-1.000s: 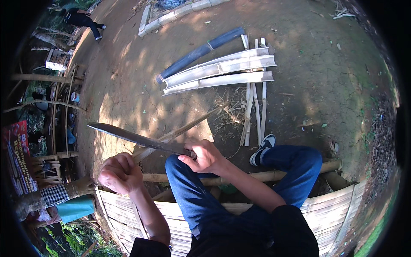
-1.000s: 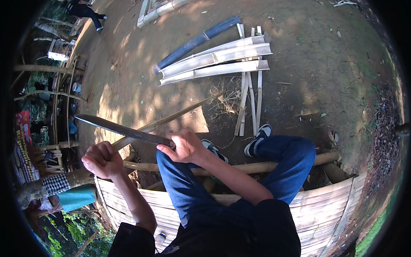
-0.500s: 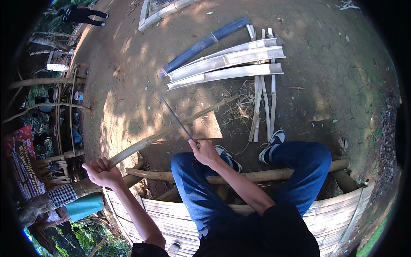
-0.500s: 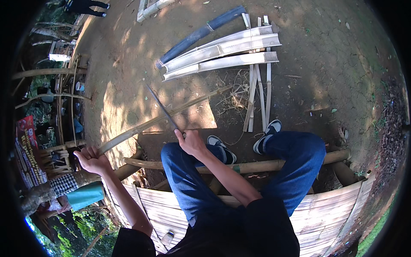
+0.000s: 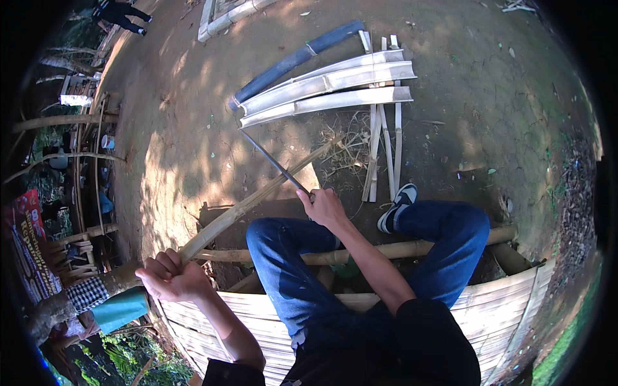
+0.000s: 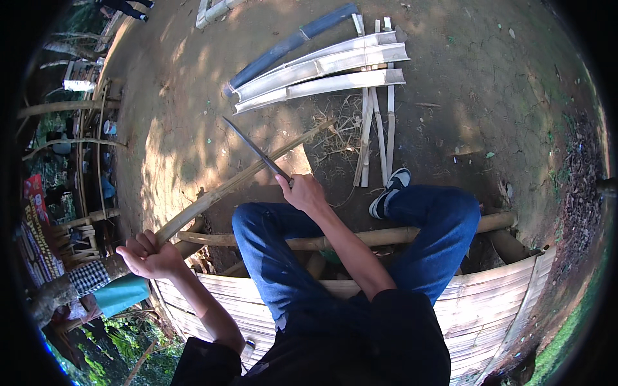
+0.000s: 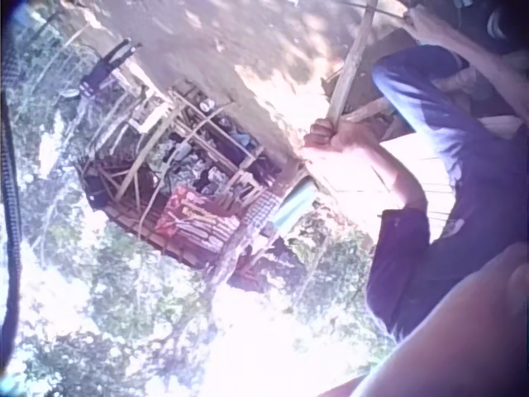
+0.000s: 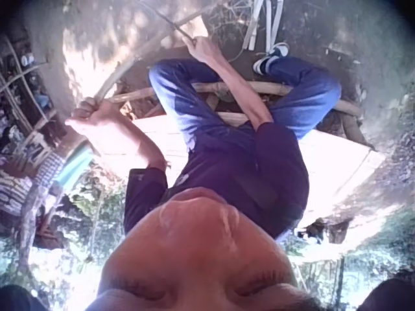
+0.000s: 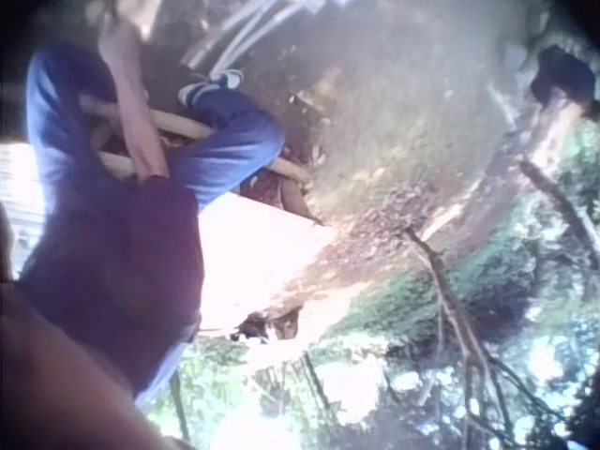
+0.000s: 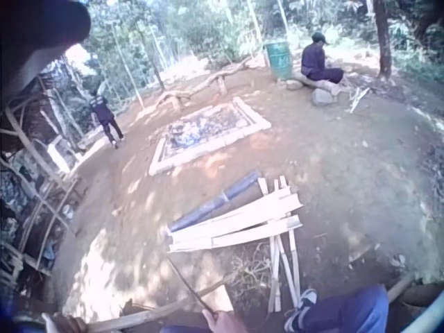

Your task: The person uses a machete to shave and refine thin strips of bamboo while sitting on a bamboo bench, occasionally picking up new strips from a pile on the ground.

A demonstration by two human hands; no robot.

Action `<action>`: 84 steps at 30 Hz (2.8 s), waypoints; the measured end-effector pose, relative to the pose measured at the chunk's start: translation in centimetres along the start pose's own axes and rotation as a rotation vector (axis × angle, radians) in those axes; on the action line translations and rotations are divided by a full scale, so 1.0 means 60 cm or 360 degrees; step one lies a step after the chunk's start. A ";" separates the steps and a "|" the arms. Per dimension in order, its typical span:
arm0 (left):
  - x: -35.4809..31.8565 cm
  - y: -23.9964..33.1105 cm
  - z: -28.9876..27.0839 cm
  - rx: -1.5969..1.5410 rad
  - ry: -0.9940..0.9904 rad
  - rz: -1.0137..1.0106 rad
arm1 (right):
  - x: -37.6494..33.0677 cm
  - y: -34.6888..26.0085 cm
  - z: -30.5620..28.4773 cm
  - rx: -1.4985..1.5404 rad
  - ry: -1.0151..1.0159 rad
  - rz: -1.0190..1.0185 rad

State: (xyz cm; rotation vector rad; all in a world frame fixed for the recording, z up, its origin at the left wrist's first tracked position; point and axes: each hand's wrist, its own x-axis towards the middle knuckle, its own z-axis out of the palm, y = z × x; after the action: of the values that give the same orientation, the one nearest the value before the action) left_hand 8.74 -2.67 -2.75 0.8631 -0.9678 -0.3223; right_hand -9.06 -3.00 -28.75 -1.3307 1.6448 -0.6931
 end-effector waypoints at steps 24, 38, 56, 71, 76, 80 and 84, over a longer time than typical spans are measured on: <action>-0.005 0.002 0.030 0.0028 0.0161 0.0053 | -0.061 -0.171 -0.033 0.0221 -0.0018 -0.0783; -0.035 0.026 0.049 0.0003 -0.0013 0.0101 | -0.008 -0.046 0.006 0.0384 0.0151 -0.0067; -0.014 0.013 0.107 0.0045 0.0184 0.0125 | 0.024 0.002 -0.010 0.0401 0.0010 0.0122; 0.061 -0.031 0.057 0.0125 0.0276 -0.0030 | 0.130 0.144 0.053 0.0147 0.0063 0.0496; 0.078 -0.042 0.074 0.0052 0.0270 0.0018 | 0.134 0.020 0.010 0.0450 -0.0274 0.0228; 0.098 -0.059 0.086 0.0180 0.0348 0.0190 | 0.129 -0.004 0.029 0.0306 0.0083 -0.0792; 0.089 -0.060 0.120 0.0176 0.0233 0.0175 | 0.172 0.161 0.085 0.0360 0.0294 -0.0632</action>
State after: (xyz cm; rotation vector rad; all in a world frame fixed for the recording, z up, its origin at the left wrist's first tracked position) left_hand 6.20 -11.69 -0.34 0.9173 -0.8986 -0.1106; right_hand -9.39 -9.77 -42.17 -1.4735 1.4002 -1.2322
